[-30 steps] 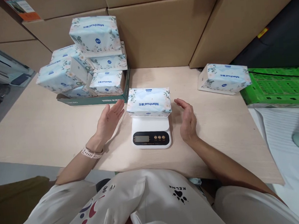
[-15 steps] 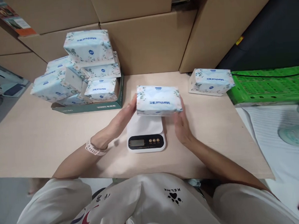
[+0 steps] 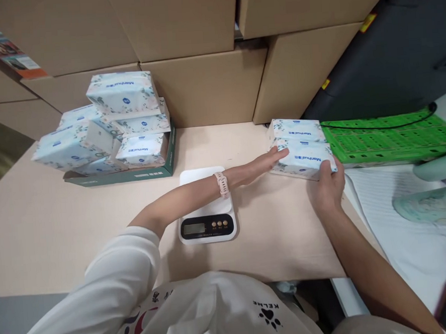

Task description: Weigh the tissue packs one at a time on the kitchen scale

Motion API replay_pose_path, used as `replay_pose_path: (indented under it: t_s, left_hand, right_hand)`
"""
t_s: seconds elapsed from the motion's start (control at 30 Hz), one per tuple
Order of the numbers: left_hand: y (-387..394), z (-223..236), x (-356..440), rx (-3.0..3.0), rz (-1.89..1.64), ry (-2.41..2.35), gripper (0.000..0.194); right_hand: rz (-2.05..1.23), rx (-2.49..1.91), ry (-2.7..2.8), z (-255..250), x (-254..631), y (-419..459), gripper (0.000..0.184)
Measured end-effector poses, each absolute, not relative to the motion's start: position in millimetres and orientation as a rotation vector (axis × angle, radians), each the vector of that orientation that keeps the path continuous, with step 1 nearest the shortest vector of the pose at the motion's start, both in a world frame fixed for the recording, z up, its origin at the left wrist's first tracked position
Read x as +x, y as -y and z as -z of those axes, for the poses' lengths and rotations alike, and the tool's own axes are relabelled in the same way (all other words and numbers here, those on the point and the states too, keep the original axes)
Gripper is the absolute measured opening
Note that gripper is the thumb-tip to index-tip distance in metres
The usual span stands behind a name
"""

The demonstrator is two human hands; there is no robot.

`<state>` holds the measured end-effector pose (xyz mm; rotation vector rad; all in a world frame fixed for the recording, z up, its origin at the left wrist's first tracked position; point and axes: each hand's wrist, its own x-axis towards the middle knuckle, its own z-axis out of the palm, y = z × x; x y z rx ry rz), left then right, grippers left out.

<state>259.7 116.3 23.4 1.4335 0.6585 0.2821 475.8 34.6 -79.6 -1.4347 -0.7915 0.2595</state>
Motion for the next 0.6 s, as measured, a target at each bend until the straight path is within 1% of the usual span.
replay_pose_path:
  t_s: [0.07, 0.17, 0.23, 0.27, 0.33, 0.37, 0.4, 0.43, 0.5, 0.53, 0.6]
  left_hand:
    - [-122.2, -27.5, 258.0, 1.45, -0.329, -0.673, 0.098]
    - [-124.1, -49.0, 221.8, 1.509, -0.466, -0.709, 0.091]
    - [-125.3, -69.9, 176.5, 1.607, -0.692, -0.741, 0.08]
    - [-127.4, -80.5, 149.7, 1.641, -0.88, -0.785, 0.072]
    - [-135.9, -98.4, 93.0, 1.602, -1.365, -0.991, 0.056]
    - [-142.0, -104.8, 65.2, 1.517, -1.598, -1.127, 0.05]
    - [-148.6, -109.2, 39.2, 1.441, -1.741, -1.227, 0.048]
    - [-155.3, -111.6, 15.7, 1.379, -1.827, -1.305, 0.048]
    - [-167.2, -112.0, -22.1, 1.317, -1.869, -1.402, 0.049]
    - [-172.0, -111.0, -36.0, 1.305, -1.865, -1.436, 0.052]
    - [-180.1, -109.3, -54.4, 1.274, -1.859, -1.49, 0.053]
  right_hand:
    - [-0.192, -1.426, 0.849, 70.7, 472.4, -37.3, 0.044]
    - [0.075, -1.426, 1.035, 42.3, 446.6, -32.7, 0.055]
    - [0.189, -1.366, 1.187, 19.2, 418.3, -31.1, 0.057]
    - [0.178, -1.316, 1.252, 8.3, 401.7, -33.4, 0.054]
    - [0.04, -1.229, 1.373, -10.1, 365.1, -48.3, 0.045]
    - [-0.084, -1.199, 1.433, -17.4, 345.4, -61.3, 0.043]
    - [-0.243, -1.172, 1.494, -23.6, 325.0, -78.1, 0.044]
    - [-0.421, -1.143, 1.542, -28.9, 304.1, -98.1, 0.048]
    - [-0.764, -1.038, 1.559, -38.5, 261.4, -144.8, 0.06]
    - [-0.887, -0.996, 1.552, -43.4, 240.2, -169.8, 0.067]
    - [-0.988, -0.956, 1.537, -54.2, 200.1, -217.6, 0.08]
